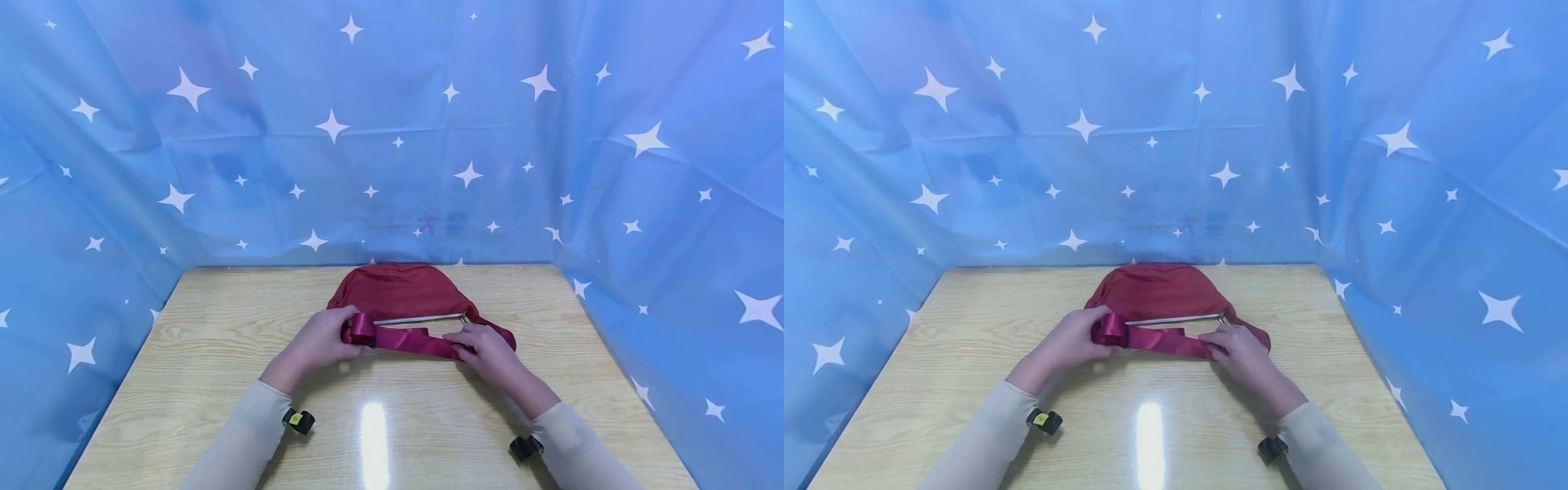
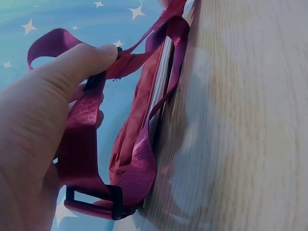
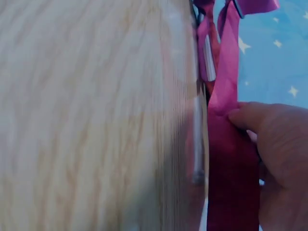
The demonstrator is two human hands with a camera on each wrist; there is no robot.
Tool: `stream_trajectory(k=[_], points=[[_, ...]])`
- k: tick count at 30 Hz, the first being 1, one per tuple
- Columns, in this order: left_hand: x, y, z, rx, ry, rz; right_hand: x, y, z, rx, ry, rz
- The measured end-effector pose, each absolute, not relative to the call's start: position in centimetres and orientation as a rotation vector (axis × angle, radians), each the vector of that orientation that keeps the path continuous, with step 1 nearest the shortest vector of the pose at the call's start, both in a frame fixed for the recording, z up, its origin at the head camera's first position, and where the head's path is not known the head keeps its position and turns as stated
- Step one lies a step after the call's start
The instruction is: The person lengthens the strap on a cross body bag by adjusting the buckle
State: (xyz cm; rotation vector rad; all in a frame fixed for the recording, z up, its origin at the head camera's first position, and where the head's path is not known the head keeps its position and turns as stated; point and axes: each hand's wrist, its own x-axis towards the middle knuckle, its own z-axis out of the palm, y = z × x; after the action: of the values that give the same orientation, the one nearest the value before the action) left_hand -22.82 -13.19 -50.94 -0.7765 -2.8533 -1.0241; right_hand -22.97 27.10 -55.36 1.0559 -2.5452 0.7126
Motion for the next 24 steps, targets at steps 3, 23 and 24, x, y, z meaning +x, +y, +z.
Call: stream_trajectory(k=[3,23,24], points=[[-22.8,-13.2,-51.0,-0.774,-2.858,-1.023,-23.5,27.6,-56.2,1.057,-2.539,0.691],[-22.9,-12.7,-51.3,-0.764,-2.846,-1.066,-20.9,21.4,-52.9,0.937,-2.73,0.598],[-22.9,-12.6,-51.3,-0.765,-2.845,-1.063,-20.9,21.1,-52.9,0.946,-2.724,0.592]])
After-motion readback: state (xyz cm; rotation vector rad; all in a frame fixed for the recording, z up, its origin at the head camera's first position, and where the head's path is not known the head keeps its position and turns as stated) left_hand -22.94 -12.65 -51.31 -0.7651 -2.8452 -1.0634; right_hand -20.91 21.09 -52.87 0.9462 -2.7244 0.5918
